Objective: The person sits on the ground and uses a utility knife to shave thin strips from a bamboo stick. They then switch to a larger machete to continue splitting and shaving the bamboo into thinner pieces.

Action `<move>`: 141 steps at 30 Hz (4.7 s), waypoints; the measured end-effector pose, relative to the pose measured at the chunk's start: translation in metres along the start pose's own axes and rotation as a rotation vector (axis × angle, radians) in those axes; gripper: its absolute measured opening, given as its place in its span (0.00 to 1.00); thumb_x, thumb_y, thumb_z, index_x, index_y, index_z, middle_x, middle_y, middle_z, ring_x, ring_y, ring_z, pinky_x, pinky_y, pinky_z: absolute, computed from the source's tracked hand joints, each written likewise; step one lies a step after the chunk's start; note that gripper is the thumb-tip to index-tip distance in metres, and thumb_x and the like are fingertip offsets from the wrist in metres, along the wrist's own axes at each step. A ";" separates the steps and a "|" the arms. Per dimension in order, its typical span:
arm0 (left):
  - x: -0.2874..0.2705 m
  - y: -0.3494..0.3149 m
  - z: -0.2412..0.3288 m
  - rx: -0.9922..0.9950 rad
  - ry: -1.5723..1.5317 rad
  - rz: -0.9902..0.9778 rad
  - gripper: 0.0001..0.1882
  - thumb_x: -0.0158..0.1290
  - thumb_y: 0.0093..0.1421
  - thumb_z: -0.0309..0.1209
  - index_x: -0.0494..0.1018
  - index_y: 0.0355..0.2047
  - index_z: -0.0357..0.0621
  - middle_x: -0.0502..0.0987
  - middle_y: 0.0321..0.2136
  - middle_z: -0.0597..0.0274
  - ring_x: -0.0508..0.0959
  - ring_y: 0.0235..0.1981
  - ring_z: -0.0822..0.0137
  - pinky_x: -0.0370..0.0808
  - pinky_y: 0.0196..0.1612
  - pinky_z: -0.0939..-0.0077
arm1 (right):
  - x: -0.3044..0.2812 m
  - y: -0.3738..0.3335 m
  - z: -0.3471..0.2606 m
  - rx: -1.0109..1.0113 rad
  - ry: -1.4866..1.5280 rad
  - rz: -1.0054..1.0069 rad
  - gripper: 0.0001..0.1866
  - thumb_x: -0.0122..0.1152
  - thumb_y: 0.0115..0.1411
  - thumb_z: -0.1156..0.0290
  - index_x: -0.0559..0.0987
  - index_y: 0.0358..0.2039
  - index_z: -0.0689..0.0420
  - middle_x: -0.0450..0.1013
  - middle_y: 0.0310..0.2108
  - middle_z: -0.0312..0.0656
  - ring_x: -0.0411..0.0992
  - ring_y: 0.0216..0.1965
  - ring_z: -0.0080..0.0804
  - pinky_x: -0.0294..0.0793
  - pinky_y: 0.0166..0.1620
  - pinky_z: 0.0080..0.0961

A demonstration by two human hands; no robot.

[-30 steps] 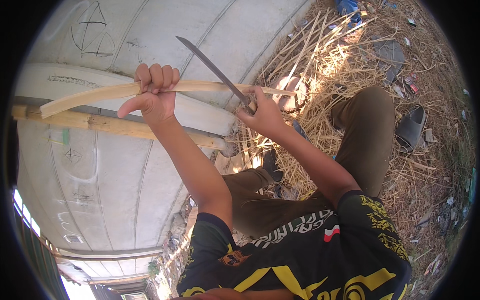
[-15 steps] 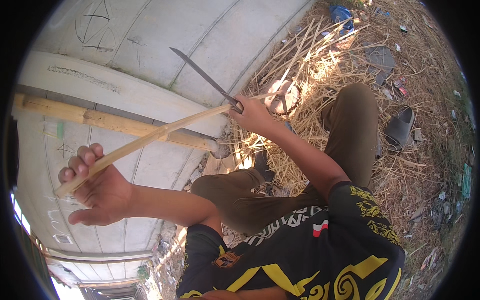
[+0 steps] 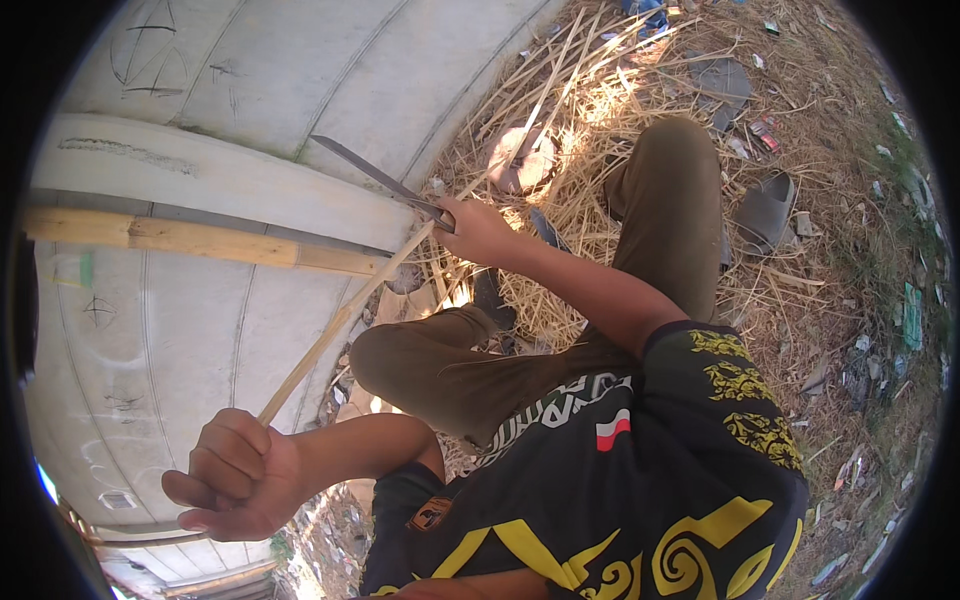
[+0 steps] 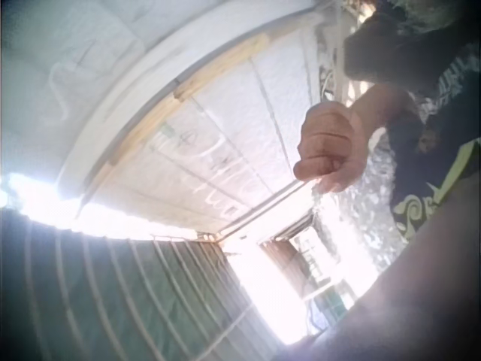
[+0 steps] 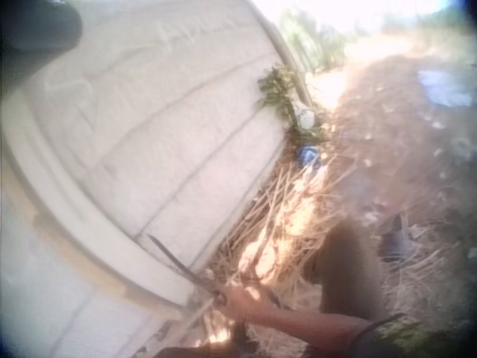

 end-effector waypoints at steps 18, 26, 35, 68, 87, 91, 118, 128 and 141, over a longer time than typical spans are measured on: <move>0.001 -0.062 0.020 0.114 0.227 0.405 0.23 0.40 0.74 0.41 0.52 0.20 0.52 0.53 0.10 0.73 0.49 0.08 0.79 0.49 0.13 0.81 | 0.016 -0.026 -0.015 0.037 0.001 0.006 0.24 0.66 0.61 0.64 0.73 0.55 0.57 0.75 0.24 0.44 0.77 0.26 0.44 0.74 0.33 0.38; -0.013 0.008 -0.017 -0.159 0.155 0.499 0.28 0.50 0.65 0.42 0.44 0.17 0.57 0.45 0.10 0.72 0.40 0.13 0.75 0.38 0.19 0.72 | -0.010 -0.054 -0.047 -0.033 0.069 0.149 0.19 0.70 0.61 0.57 0.75 0.39 0.59 0.68 0.17 0.36 0.67 0.20 0.27 0.67 0.27 0.30; 0.025 0.070 -0.052 -0.093 0.177 0.536 0.27 0.50 0.66 0.43 0.49 0.17 0.50 0.46 0.10 0.71 0.44 0.11 0.75 0.43 0.18 0.74 | -0.037 -0.113 -0.078 0.301 0.599 -0.171 0.20 0.70 0.62 0.69 0.65 0.22 0.51 0.61 0.15 0.27 0.60 0.13 0.15 0.57 0.17 0.19; 0.059 0.081 -0.065 -0.058 0.423 0.617 0.31 0.49 0.72 0.49 0.52 0.13 0.57 0.49 0.07 0.76 0.47 0.09 0.81 0.43 0.12 0.77 | -0.042 -0.125 -0.040 0.348 0.501 -0.154 0.14 0.60 0.61 0.69 0.69 0.20 0.55 0.64 0.13 0.31 0.61 0.14 0.18 0.58 0.18 0.23; 0.065 0.091 -0.075 -0.068 0.250 0.349 0.31 0.50 0.72 0.51 0.55 0.13 0.58 0.52 0.09 0.78 0.52 0.09 0.83 0.46 0.11 0.81 | -0.061 -0.123 -0.045 0.439 0.296 -0.092 0.08 0.61 0.61 0.63 0.75 0.30 0.53 0.68 0.20 0.36 0.68 0.24 0.24 0.68 0.30 0.26; 0.058 0.086 -0.075 -0.137 0.174 0.297 0.31 0.51 0.72 0.51 0.54 0.13 0.58 0.52 0.09 0.78 0.52 0.09 0.82 0.46 0.11 0.81 | -0.099 -0.129 -0.071 0.595 0.555 -0.269 0.12 0.66 0.58 0.68 0.72 0.24 0.53 0.63 0.15 0.32 0.62 0.17 0.22 0.60 0.23 0.23; 0.068 0.093 -0.078 -0.435 0.198 0.305 0.28 0.69 0.49 0.30 0.56 0.11 0.58 0.56 0.09 0.78 0.53 0.11 0.83 0.49 0.15 0.86 | -0.263 -0.113 -0.187 -0.524 0.918 0.594 0.18 0.50 0.63 0.74 0.60 0.17 0.47 0.53 0.12 0.29 0.53 0.15 0.22 0.62 0.29 0.24; 0.039 0.088 -0.090 -0.142 0.379 0.082 0.28 0.54 0.55 0.13 0.51 0.13 0.57 0.55 0.10 0.79 0.55 0.12 0.86 0.48 0.14 0.87 | -0.134 -0.134 -0.123 0.372 0.531 -0.189 0.17 0.62 0.60 0.75 0.66 0.18 0.52 0.59 0.12 0.30 0.57 0.12 0.20 0.56 0.20 0.23; 0.059 0.086 -0.083 -0.183 0.334 0.069 0.23 0.52 0.51 0.14 0.53 0.12 0.54 0.53 0.12 0.79 0.51 0.14 0.84 0.46 0.18 0.85 | -0.170 -0.109 -0.136 -0.335 0.973 0.219 0.15 0.53 0.62 0.71 0.63 0.19 0.50 0.56 0.12 0.32 0.59 0.15 0.25 0.65 0.32 0.32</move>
Point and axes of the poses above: each hand's wrist, its own y-axis towards the middle knuckle, its own x-axis out of the palm, z = x × y, the point moved 4 cm from there along y, towards the middle knuckle
